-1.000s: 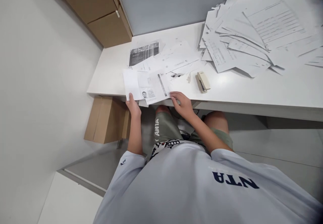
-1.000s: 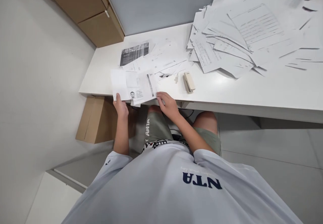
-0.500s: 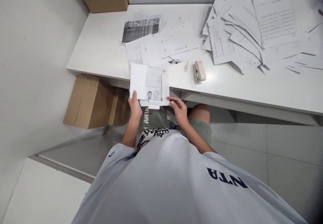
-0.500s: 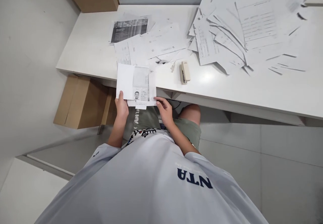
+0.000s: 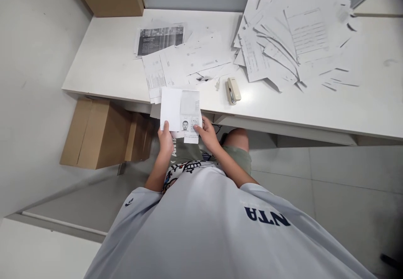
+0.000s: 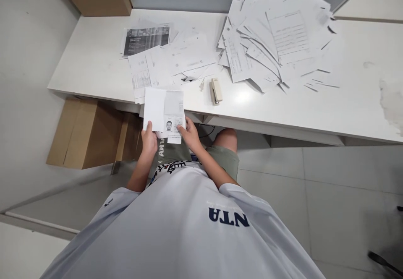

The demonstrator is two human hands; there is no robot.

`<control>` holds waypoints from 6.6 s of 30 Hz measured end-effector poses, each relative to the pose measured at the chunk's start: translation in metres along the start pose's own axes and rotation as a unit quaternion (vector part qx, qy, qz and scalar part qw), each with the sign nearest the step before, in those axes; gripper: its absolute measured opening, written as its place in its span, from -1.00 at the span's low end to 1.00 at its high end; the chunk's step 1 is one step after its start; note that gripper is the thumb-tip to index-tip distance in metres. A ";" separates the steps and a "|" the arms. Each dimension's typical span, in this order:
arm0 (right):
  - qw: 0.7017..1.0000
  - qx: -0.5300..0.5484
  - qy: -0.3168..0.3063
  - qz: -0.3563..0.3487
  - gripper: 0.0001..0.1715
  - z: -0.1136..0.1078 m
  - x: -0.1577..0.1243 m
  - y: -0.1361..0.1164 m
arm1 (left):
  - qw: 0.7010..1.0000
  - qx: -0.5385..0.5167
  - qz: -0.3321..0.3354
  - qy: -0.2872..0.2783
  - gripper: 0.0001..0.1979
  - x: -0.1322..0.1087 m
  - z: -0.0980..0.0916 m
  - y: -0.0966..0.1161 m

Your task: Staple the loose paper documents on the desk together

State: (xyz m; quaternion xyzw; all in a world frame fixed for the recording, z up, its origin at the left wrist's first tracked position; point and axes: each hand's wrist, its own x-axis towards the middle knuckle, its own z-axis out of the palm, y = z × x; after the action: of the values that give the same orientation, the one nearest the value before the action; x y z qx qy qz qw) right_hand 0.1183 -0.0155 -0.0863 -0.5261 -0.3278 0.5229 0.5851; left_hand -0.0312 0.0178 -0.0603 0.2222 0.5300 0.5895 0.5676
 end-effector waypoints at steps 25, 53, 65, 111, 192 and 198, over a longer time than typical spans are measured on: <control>0.998 -0.057 -0.038 0.014 -0.51 -0.020 0.015 -0.011 | 0.978 0.155 0.053 -0.128 -0.28 0.006 -0.014 0.015; 0.997 -0.025 -0.054 0.042 -0.60 -0.034 0.012 -0.013 | 0.969 0.189 0.064 -0.145 -0.19 0.008 -0.008 0.010; 0.995 0.069 -0.067 0.028 -0.55 -0.036 -0.001 -0.086 | 0.939 0.223 0.135 -0.223 -0.31 -0.007 0.000 0.043; 0.941 0.139 0.310 -0.005 -0.66 -0.087 0.007 -0.031 | 0.495 0.582 0.428 -0.483 -0.52 0.032 0.252 -0.035; 0.989 -0.086 -0.044 -0.109 -0.47 0.005 0.059 -0.079 | 0.625 0.484 0.582 -0.191 -0.49 -0.018 0.017 0.109; 0.991 0.092 -0.094 0.034 -0.20 -0.059 -0.032 -0.081 | 0.376 0.494 0.637 -0.456 -0.51 -0.046 0.042 0.065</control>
State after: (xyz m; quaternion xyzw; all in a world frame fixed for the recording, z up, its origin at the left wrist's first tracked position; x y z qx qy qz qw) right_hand 0.1874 -0.0543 -0.0173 -0.4292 -0.3138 0.6179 0.5793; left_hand -0.0117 0.0052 0.0268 0.9707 0.0907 0.2205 -0.0304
